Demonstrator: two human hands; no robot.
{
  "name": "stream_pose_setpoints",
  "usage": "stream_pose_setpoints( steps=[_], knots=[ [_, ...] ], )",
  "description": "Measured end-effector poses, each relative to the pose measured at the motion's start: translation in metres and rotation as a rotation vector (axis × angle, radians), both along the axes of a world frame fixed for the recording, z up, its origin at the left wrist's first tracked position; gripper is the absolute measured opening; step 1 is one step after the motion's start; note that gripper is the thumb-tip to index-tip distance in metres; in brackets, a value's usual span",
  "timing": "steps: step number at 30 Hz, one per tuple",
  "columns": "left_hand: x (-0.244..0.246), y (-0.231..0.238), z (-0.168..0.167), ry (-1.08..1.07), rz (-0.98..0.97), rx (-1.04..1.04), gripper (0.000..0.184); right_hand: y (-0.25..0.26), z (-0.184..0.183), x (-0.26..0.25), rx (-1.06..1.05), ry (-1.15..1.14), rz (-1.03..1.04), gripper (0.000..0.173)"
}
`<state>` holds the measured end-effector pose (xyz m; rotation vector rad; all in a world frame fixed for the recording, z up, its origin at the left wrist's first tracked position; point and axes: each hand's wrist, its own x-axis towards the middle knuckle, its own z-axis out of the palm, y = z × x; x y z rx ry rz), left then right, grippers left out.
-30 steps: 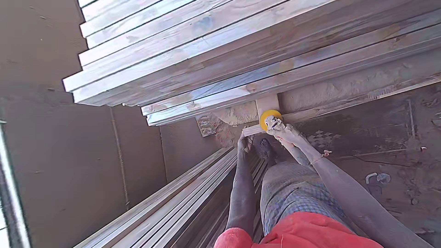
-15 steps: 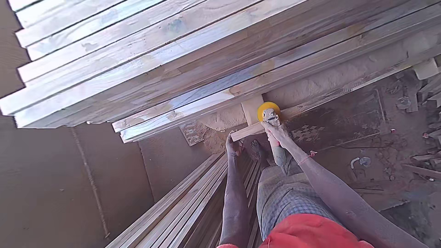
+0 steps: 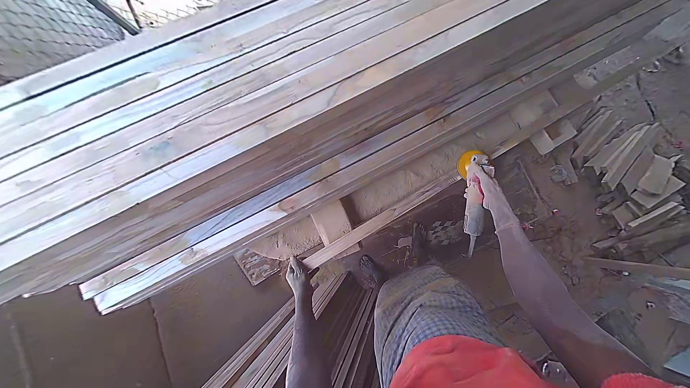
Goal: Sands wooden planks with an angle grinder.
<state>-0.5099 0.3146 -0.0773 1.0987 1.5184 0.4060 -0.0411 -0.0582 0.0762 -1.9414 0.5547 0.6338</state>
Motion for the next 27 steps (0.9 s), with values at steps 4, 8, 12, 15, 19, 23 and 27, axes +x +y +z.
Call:
stream_pose_setpoints(
  steps=[4, 8, 12, 15, 19, 23, 27],
  knots=[
    [0.009, -0.004, -0.004, 0.109, -0.066, 0.118, 0.055, -0.051, 0.009, 0.061, -0.027, -0.061, -0.069, 0.074],
    [0.012, -0.004, -0.010, 0.147, -0.060, 0.122, 0.057, -0.051, 0.013, 0.050, -0.043, -0.014, 0.023, 0.076],
    [0.010, -0.001, -0.011, 0.126, -0.045, 0.081, 0.059, 0.012, 0.007, -0.034, -0.028, 0.116, 0.311, 0.070],
    [0.010, 0.002, -0.009, 0.093, -0.045, 0.090, 0.058, 0.076, -0.017, -0.111, 0.028, 0.203, 0.558, 0.064],
    [0.005, 0.005, -0.010, 0.020, -0.062, 0.071, 0.056, 0.160, -0.038, -0.209, 0.111, 0.178, 0.846, 0.052],
    [-0.005, 0.012, -0.008, 0.027, -0.075, 0.089, 0.052, 0.213, -0.035, -0.265, -0.028, 0.141, 1.110, 0.072],
    [-0.031, 0.025, -0.007, 0.437, -0.297, 0.524, 0.041, 0.205, -0.038, -0.261, -0.015, 0.109, 0.985, 0.079]
  ],
)
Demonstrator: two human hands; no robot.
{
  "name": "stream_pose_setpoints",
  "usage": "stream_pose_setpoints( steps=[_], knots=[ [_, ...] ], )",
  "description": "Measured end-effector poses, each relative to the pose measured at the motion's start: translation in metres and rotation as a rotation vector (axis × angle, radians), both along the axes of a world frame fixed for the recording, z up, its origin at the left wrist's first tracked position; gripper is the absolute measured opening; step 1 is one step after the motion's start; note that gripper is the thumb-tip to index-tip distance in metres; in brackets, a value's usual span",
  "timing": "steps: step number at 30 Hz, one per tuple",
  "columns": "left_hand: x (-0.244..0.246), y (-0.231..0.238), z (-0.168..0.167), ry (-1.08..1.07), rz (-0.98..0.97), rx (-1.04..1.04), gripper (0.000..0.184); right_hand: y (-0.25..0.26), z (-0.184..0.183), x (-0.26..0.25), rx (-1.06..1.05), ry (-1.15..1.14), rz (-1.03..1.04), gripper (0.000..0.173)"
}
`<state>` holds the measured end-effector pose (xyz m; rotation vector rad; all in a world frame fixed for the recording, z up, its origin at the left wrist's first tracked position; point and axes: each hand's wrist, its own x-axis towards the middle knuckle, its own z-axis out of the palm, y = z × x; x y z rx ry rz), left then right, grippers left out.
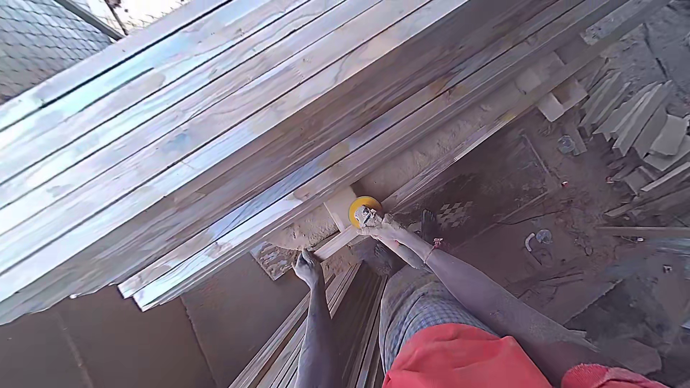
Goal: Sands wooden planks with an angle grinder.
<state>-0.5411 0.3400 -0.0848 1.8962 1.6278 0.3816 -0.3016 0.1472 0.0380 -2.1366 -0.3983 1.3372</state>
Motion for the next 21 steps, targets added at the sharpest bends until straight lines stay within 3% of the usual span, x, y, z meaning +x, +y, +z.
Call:
stream_pose_setpoints(
  steps=[3, 7, 12, 15, 17, 21],
  knots=[
    [-0.008, 0.005, 0.004, 0.296, -0.201, 0.184, 0.050, -0.035, -0.002, 0.044, 0.004, 0.051, -0.216, 0.071],
    [0.027, -0.023, 0.012, 0.360, -0.359, 0.168, 0.058, -0.100, -0.009, 0.121, 0.004, 0.066, -0.519, 0.071],
    [0.147, -0.093, 0.019, 0.266, -0.419, 0.197, 0.056, -0.189, 0.017, 0.239, 0.057, 0.019, -0.755, 0.073],
    [0.240, -0.142, 0.028, 0.195, -0.448, 0.177, 0.051, -0.229, 0.041, 0.322, 0.038, 0.007, -0.836, 0.063],
    [0.294, -0.171, 0.032, 0.198, -0.449, 0.152, 0.051, -0.261, 0.050, 0.372, 0.000, 0.006, -0.882, 0.072],
    [0.356, -0.206, 0.031, 0.293, -0.388, 0.188, 0.052, -0.313, 0.059, 0.471, 0.026, -0.071, -0.994, 0.074]
  ],
)
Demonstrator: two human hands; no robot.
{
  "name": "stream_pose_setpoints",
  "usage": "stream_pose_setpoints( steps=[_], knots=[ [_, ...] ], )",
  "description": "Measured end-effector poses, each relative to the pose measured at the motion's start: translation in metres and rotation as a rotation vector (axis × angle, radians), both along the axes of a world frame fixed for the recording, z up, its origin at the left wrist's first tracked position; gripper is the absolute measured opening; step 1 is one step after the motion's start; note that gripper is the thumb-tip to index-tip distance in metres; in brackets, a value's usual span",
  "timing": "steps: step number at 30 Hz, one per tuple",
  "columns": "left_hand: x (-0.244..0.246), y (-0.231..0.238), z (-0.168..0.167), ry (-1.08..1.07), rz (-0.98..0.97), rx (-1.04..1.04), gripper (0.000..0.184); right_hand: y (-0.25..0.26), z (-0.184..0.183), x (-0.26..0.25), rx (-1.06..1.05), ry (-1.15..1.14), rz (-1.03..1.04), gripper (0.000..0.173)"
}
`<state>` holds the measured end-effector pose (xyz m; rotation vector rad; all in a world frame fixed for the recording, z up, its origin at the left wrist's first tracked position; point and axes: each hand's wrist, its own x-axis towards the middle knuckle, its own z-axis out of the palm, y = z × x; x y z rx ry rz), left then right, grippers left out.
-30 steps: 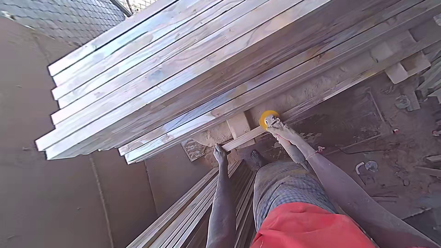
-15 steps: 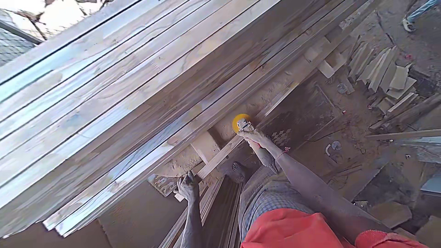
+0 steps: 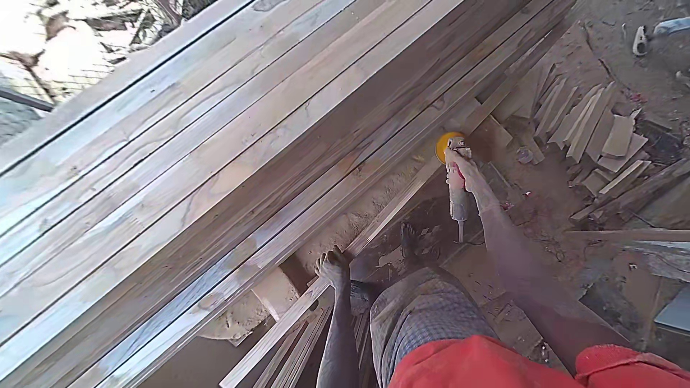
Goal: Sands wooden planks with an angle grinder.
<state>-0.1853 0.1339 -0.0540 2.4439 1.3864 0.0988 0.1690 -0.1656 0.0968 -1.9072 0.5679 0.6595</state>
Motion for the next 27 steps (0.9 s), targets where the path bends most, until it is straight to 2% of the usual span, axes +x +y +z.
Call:
stream_pose_setpoints(
  steps=[2, 4, 6, 8, 11, 15, 17, 19, 20, 23, 25, 27],
  knots=[
    [0.003, -0.004, -0.004, 0.035, 0.022, 0.046, 0.050, -0.027, 0.001, 0.047, -0.016, -0.032, -0.083, 0.073],
    [0.002, -0.004, -0.009, 0.054, 0.032, 0.067, 0.049, -0.055, -0.004, 0.087, -0.066, -0.098, -0.151, 0.079],
    [0.002, -0.004, -0.009, 0.071, 0.045, 0.060, 0.048, -0.073, 0.007, 0.099, -0.084, -0.102, -0.176, 0.084],
    [0.004, -0.005, -0.008, 0.085, 0.059, 0.045, 0.047, -0.080, 0.014, 0.093, -0.088, -0.072, -0.123, 0.081],
    [0.004, -0.005, -0.010, 0.076, 0.060, 0.052, 0.047, -0.061, 0.010, 0.049, -0.010, 0.020, 0.096, 0.065],
    [0.000, -0.003, -0.007, 0.038, 0.021, 0.063, 0.047, 0.019, -0.004, -0.057, 0.070, 0.135, 0.472, 0.055],
    [0.000, -0.001, -0.004, 0.024, 0.007, 0.063, 0.046, 0.063, -0.022, -0.090, 0.046, 0.107, 0.726, 0.056],
    [-0.012, 0.003, -0.005, 0.015, -0.003, 0.071, 0.044, 0.092, -0.025, -0.115, -0.072, 0.080, 0.914, 0.072],
    [-0.022, 0.007, -0.006, 0.016, -0.005, 0.073, 0.044, 0.098, -0.030, -0.122, -0.100, 0.070, 0.946, 0.076],
    [-0.069, 0.022, -0.011, 0.028, 0.008, 0.066, 0.044, 0.081, -0.024, -0.114, -0.088, 0.080, 0.882, 0.077],
    [-0.106, 0.036, -0.008, 0.028, 0.025, 0.052, 0.044, 0.054, -0.022, -0.093, 0.018, 0.091, 0.720, 0.061],
    [-0.131, 0.045, -0.001, 0.113, 0.065, 0.003, 0.050, 0.022, -0.025, -0.063, 0.061, 0.135, 0.525, 0.056]
  ],
)
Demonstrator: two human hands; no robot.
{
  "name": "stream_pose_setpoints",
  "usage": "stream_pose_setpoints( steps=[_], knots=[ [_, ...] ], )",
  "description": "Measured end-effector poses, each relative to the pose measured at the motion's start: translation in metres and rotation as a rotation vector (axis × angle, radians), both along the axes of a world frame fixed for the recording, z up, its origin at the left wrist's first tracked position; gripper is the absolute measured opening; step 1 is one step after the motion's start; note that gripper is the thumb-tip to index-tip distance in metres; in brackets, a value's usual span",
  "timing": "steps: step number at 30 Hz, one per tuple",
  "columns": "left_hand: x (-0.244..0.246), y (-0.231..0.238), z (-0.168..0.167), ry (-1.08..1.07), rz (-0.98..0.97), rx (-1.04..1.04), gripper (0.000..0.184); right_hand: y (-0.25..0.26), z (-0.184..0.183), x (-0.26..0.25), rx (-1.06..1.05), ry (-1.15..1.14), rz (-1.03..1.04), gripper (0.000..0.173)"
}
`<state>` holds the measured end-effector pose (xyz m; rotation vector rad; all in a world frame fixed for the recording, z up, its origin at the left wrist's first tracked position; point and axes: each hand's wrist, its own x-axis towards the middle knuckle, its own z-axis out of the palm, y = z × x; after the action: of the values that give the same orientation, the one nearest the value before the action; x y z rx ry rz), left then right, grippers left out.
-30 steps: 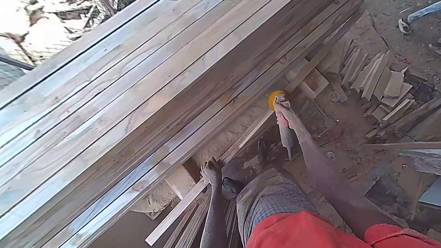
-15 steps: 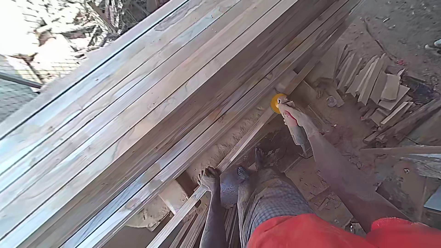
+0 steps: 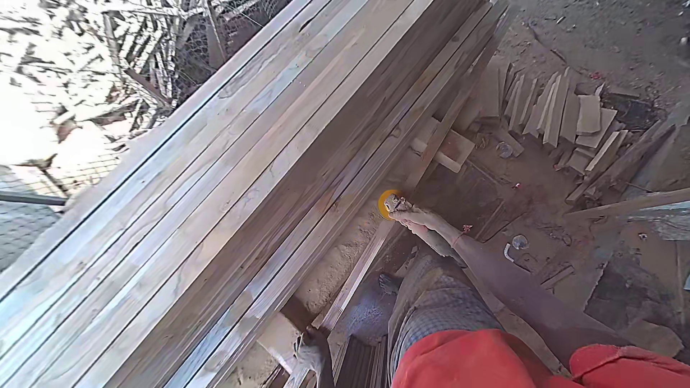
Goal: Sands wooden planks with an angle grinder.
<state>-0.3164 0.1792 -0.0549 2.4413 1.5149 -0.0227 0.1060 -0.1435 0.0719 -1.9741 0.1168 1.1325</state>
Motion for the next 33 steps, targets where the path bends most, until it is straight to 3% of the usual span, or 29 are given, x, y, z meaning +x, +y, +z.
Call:
stream_pose_setpoints(
  steps=[3, 5, 11, 14, 16, 19, 24, 27, 33],
  knots=[
    [0.003, -0.003, 0.006, 0.054, -0.029, 0.010, 0.055, -0.044, 0.017, 0.051, -0.013, 0.014, -0.158, 0.057],
    [0.034, -0.024, 0.008, -0.007, -0.065, 0.036, 0.049, -0.066, 0.024, 0.084, -0.021, 0.004, -0.206, 0.057],
    [0.234, -0.133, 0.034, -0.102, -0.125, -0.043, 0.047, -0.129, 0.026, 0.174, 0.059, -0.055, -0.328, 0.057],
    [0.329, -0.183, 0.034, -0.152, -0.157, -0.072, 0.046, -0.139, 0.051, 0.217, -0.004, -0.060, -0.335, 0.053],
    [0.376, -0.207, 0.038, -0.061, -0.165, -0.120, 0.051, -0.142, 0.066, 0.235, -0.028, -0.075, -0.342, 0.048],
    [0.421, -0.226, 0.043, 0.241, -0.202, -0.205, 0.069, -0.154, 0.064, 0.259, -0.009, -0.030, -0.401, 0.048],
    [0.416, -0.207, 0.078, 0.358, -0.206, -0.504, 0.061, -0.201, 0.031, 0.296, 0.035, -0.023, -0.471, 0.058],
    [0.358, -0.179, 0.060, 0.216, -0.211, -0.377, 0.061, -0.220, 0.042, 0.295, -0.013, -0.059, -0.555, 0.066],
    [0.224, -0.085, 0.036, 0.382, -0.258, -0.290, 0.062, -0.216, 0.053, 0.221, -0.087, -0.140, -0.612, 0.071]
  ],
)
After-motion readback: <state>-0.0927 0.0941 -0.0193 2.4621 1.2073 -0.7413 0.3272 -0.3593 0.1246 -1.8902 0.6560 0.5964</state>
